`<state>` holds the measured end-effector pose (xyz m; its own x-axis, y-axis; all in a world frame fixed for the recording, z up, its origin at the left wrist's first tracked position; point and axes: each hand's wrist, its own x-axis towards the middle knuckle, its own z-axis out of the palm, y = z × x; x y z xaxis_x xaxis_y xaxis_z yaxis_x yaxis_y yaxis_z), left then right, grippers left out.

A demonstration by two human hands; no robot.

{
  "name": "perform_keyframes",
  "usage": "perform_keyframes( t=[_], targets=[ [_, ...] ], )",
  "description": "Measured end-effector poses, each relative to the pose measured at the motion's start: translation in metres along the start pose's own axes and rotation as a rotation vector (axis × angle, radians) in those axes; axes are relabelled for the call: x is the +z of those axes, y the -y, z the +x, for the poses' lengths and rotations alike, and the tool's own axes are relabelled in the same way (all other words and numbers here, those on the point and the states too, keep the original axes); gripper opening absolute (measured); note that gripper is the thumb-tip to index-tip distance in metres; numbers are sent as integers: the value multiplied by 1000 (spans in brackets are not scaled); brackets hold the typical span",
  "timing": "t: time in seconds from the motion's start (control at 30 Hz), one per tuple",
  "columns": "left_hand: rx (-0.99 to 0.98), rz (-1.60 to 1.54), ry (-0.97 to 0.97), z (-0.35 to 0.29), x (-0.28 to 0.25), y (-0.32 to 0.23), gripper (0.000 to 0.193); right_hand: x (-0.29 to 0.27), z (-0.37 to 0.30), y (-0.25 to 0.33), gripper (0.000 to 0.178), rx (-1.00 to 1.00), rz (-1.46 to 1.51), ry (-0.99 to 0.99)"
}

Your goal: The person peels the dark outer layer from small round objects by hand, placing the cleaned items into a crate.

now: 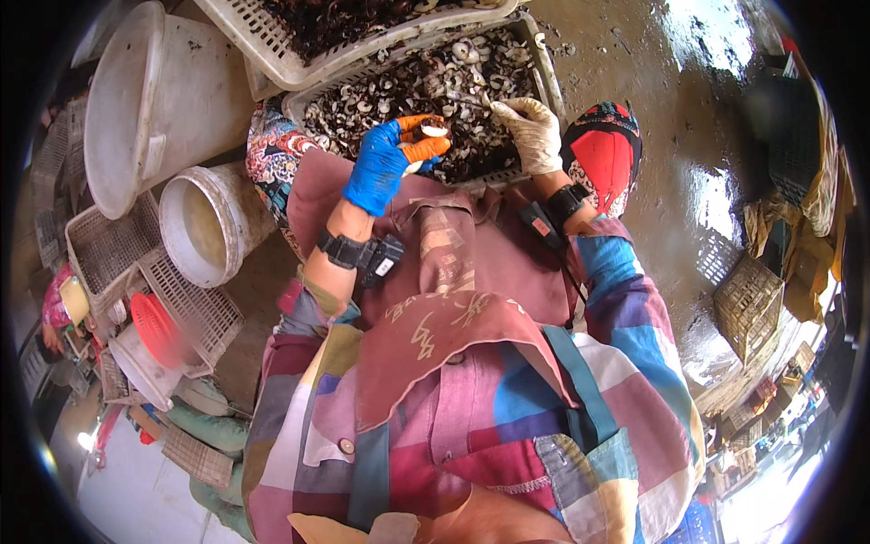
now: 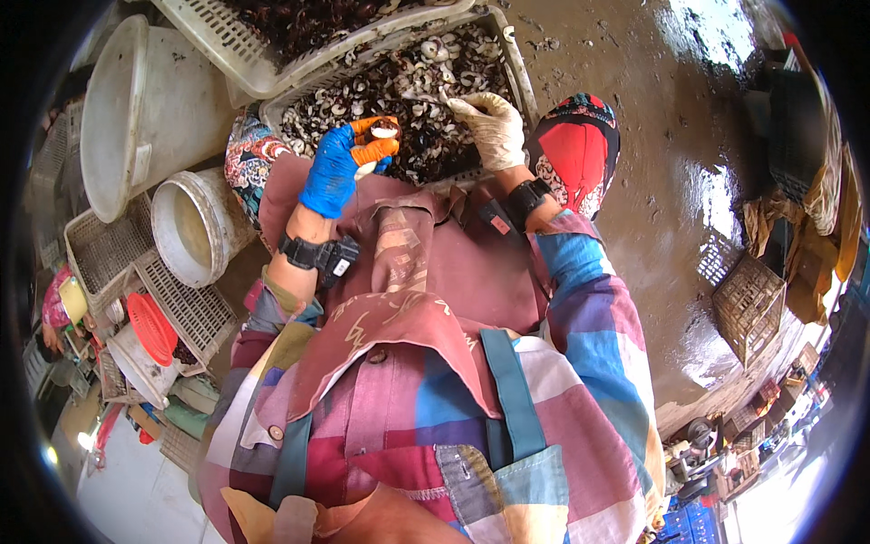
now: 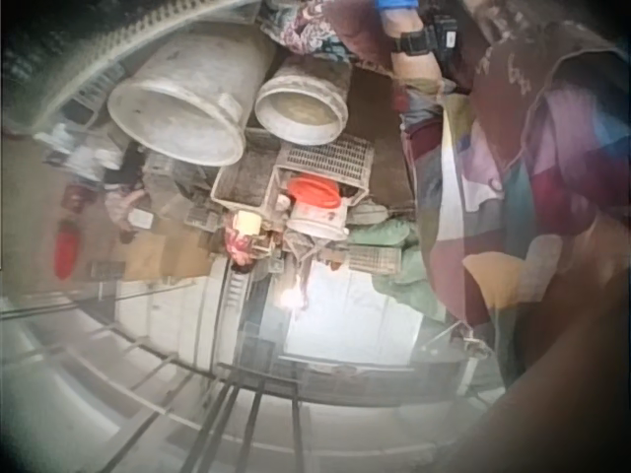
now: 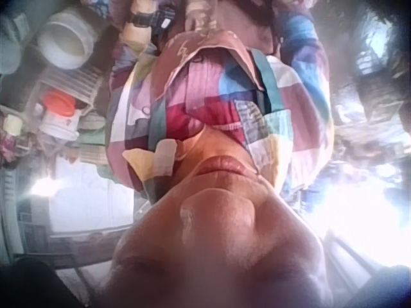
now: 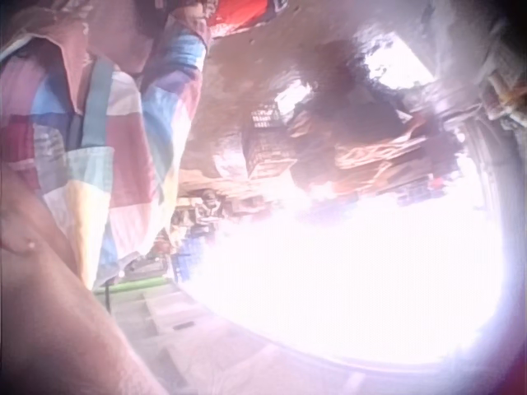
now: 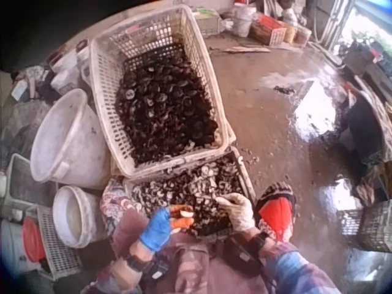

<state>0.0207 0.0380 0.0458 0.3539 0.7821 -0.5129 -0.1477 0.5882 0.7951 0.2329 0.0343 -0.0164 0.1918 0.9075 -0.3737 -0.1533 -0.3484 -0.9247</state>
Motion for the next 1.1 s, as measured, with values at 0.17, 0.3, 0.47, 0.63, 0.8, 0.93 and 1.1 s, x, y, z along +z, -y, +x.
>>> perform_keyframes(
  t=[0.17, 0.3, 0.47, 0.63, 0.8, 0.93, 1.1],
  targets=[
    [58, 104, 35, -5, 1, -5, 33, 27, -34, 19, 16, -76, 106, 206],
    [-116, -36, 101, -11, 0, -6, 30, -8, 3, -27, 14, 1, -175, 38],
    [-5, -108, 38, -8, -8, -3, 30, 23, -31, 39, 11, 29, 116, 154],
    [-147, -105, 69, -15, 0, -13, 30, 17, -21, 7, 12, -247, -247, 122],
    [-114, -132, 143, -19, -4, -12, 32, 3, -10, 2, 10, -64, -175, 7],
    [-87, -89, 104, -16, -2, -16, 33, 27, -40, 35, 10, -69, 100, 245],
    [-133, -37, 69, -19, -2, -1, 32, 23, -35, 11, 13, -83, -14, 177]
  ],
)
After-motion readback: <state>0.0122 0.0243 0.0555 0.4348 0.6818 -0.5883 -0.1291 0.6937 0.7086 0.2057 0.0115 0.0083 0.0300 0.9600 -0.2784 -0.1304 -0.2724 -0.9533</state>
